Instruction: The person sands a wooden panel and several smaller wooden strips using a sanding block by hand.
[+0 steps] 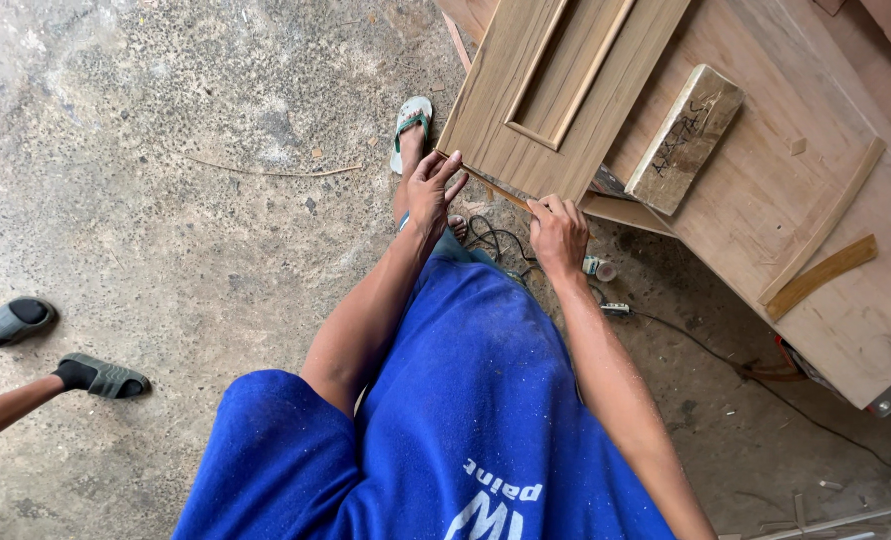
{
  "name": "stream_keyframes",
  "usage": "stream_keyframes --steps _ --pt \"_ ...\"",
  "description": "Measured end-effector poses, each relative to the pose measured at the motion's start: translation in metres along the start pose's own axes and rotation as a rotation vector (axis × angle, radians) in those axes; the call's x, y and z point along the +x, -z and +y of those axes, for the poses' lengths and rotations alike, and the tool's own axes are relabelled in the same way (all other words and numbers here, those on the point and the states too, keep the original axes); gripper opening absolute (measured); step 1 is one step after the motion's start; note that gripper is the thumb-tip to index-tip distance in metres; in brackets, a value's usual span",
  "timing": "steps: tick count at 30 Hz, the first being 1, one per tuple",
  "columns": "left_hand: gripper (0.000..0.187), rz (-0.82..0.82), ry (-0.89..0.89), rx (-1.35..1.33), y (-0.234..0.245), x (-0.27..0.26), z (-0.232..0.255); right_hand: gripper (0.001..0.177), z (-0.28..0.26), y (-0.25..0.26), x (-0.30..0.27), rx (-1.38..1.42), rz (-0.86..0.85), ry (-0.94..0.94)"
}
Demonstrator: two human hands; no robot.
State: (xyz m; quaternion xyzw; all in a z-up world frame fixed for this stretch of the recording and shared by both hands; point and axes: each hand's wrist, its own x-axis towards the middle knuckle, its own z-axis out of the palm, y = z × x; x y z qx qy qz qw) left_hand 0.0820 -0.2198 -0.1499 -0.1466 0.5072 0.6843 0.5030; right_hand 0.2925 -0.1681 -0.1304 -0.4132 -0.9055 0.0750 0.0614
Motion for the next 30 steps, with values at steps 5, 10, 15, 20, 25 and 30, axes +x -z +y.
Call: stream_keyframes --steps 5,10,15,20,25,30 --pt "0.053 -0.005 -0.013 0.005 0.0 0.003 -0.006 0.025 0.009 -0.008 -0.016 0.018 0.021 -0.046" --pt "0.056 0.013 -0.024 -0.008 -0.012 -0.014 0.008 0.025 0.006 0.02 -0.023 0.013 0.226 -0.085" --pt "0.051 0.048 0.003 0.001 -0.027 -0.044 0.026 0.026 0.006 0.026 -0.026 0.029 0.276 -0.107" --pt "0.053 0.046 0.068 -0.017 -0.055 -0.09 0.06 0.023 0.003 0.027 -0.029 0.057 0.318 -0.135" --pt "0.044 -0.003 0.058 -0.021 -0.02 -0.042 0.016 0.025 0.011 0.02 -0.043 0.139 0.315 -0.254" --pt "0.046 -0.013 0.041 -0.035 -0.005 -0.02 -0.001 0.022 0.017 0.02 -0.049 0.262 0.297 -0.365"
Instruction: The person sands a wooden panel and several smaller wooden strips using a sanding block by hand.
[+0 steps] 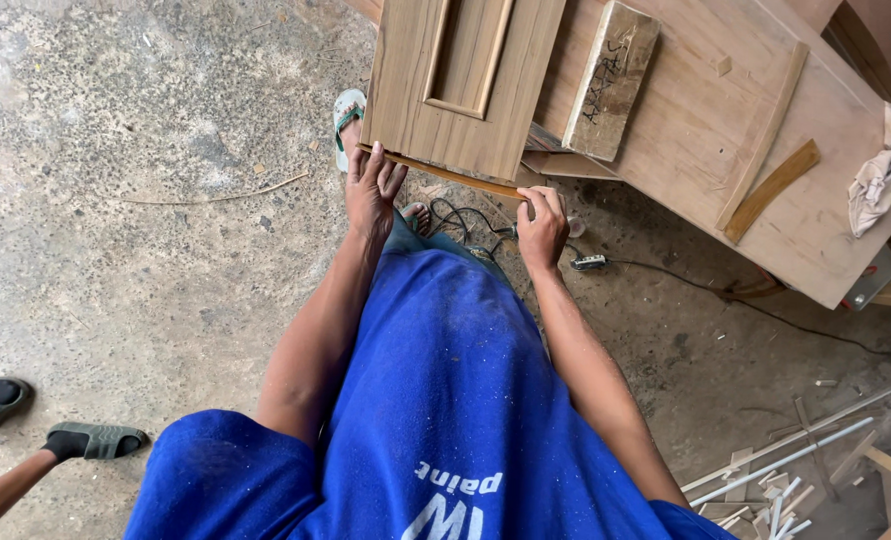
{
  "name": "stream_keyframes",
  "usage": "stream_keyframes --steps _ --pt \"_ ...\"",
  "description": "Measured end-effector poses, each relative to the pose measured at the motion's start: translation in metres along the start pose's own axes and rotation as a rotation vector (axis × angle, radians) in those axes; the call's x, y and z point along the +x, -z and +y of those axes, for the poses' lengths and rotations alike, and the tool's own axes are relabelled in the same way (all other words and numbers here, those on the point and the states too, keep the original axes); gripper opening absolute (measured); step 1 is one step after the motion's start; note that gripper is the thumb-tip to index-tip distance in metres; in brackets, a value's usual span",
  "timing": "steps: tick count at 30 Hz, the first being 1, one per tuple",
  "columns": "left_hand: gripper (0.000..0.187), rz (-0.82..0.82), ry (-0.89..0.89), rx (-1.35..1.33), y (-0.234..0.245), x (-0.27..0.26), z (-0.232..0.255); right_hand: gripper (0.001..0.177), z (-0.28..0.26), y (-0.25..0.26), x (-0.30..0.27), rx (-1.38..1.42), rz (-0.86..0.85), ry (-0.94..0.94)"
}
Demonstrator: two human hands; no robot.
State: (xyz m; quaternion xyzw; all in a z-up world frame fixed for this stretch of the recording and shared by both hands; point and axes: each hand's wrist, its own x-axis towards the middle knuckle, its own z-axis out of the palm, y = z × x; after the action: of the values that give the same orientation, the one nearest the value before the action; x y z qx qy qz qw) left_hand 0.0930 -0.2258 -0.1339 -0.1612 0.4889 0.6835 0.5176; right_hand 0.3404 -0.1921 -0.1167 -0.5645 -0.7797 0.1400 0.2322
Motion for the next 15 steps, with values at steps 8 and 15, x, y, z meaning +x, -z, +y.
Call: stream_keyframes --steps 8,15 --pt "0.048 -0.007 -0.023 -0.002 0.013 0.02 -0.016 0.021 0.002 -0.002 0.007 0.019 -0.005 -0.074" --pt "0.048 0.011 -0.025 -0.022 -0.012 -0.015 0.007 0.022 0.01 -0.006 0.008 -0.02 -0.015 -0.069"
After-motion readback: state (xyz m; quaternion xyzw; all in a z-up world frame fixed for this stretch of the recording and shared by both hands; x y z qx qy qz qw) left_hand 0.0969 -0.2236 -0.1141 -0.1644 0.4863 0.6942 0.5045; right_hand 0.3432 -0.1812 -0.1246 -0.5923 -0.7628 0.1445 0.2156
